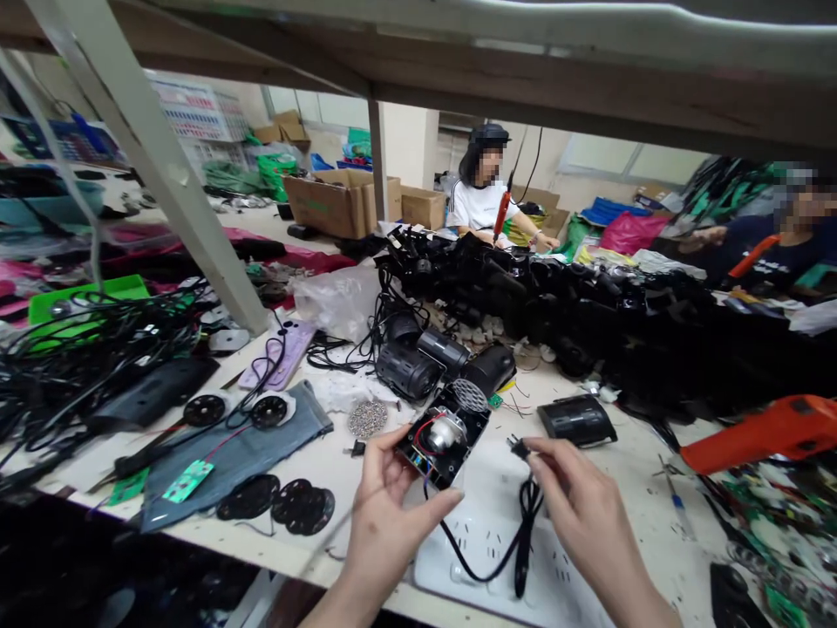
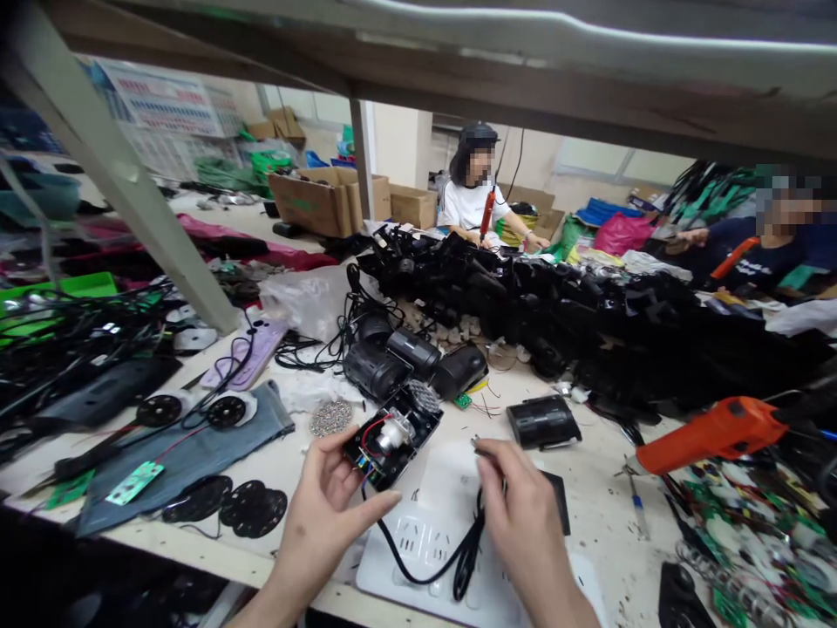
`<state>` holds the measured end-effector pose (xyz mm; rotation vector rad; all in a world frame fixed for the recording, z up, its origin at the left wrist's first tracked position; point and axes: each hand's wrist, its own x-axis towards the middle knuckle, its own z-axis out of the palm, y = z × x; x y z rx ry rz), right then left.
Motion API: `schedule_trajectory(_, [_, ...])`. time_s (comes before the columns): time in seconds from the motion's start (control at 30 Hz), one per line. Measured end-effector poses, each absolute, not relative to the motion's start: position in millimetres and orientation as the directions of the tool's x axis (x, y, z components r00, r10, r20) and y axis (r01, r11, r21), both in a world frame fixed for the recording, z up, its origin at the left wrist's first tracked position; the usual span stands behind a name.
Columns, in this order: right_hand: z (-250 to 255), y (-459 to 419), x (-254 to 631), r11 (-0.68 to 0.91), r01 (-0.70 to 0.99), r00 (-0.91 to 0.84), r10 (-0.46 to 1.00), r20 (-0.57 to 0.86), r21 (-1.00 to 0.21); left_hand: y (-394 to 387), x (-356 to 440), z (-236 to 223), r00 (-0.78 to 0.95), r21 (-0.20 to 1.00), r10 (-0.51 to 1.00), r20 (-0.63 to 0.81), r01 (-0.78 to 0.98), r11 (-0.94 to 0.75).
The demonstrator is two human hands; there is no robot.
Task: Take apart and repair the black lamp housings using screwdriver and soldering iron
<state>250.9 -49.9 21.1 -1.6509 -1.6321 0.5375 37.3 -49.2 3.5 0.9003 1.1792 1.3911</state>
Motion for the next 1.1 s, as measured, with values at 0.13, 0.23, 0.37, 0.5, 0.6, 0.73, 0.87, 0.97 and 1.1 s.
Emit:
schedule_trajectory(0.13, [21,-61,206,-0.136,0.123,0.095,0.988,-0.125,-0.983,-58,54,-4,-0.189,0.968,0.979,-0.073,-0.251,0.023])
schedule_trajectory(0.23, [9,-60,189,-0.117,-0.108,0.153,0.979,-0.133,-0.987,-64,60,-7,-0.160,0.975,0.985,-0.068,-0.221,0.031])
schedule_trajectory(0.37, [-4,-56,195,-0.132,-0.124,0.198,0.968,-0.155,-0.983,-67,53,1,-0.079,0.961,0.994,-0.074,-0.272,0.050])
schedule_trajectory(0.5, [-4,-56,202,-0.164,-0.074,0.161,0.971,-0.174,-0.984,-53,46,17,0.035,0.832,0.951,-0.309,-0.475,0.288])
schedule_trajectory(0.6, [-1,-57,198,-0.113,-0.002,0.148,0.983,-0.112,-0.994,-39,46,26,0.209,0.654,0.855,-0.475,-0.567,0.501])
schedule_trajectory(0.73, [6,-60,197,-0.055,0.164,0.085,0.996,-0.042,-0.985,-34,50,33,0.371,0.479,0.737,-0.565,-0.579,0.660])
schedule_trajectory(0.87, [17,-66,209,0.163,0.482,0.052,0.975,0.214,-0.861,-40,51,35,0.339,0.473,0.696,-0.633,-0.542,0.694])
schedule_trajectory(0.97, [23,-71,218,0.329,0.620,0.007,0.905,0.425,-0.712,-44,52,32,0.336,0.482,0.676,-0.655,-0.503,0.717])
schedule_trajectory(1.1, [27,-74,221,0.440,0.656,-0.108,0.859,0.500,-0.613,-47,56,29,0.349,0.486,0.665,-0.661,-0.477,0.733])
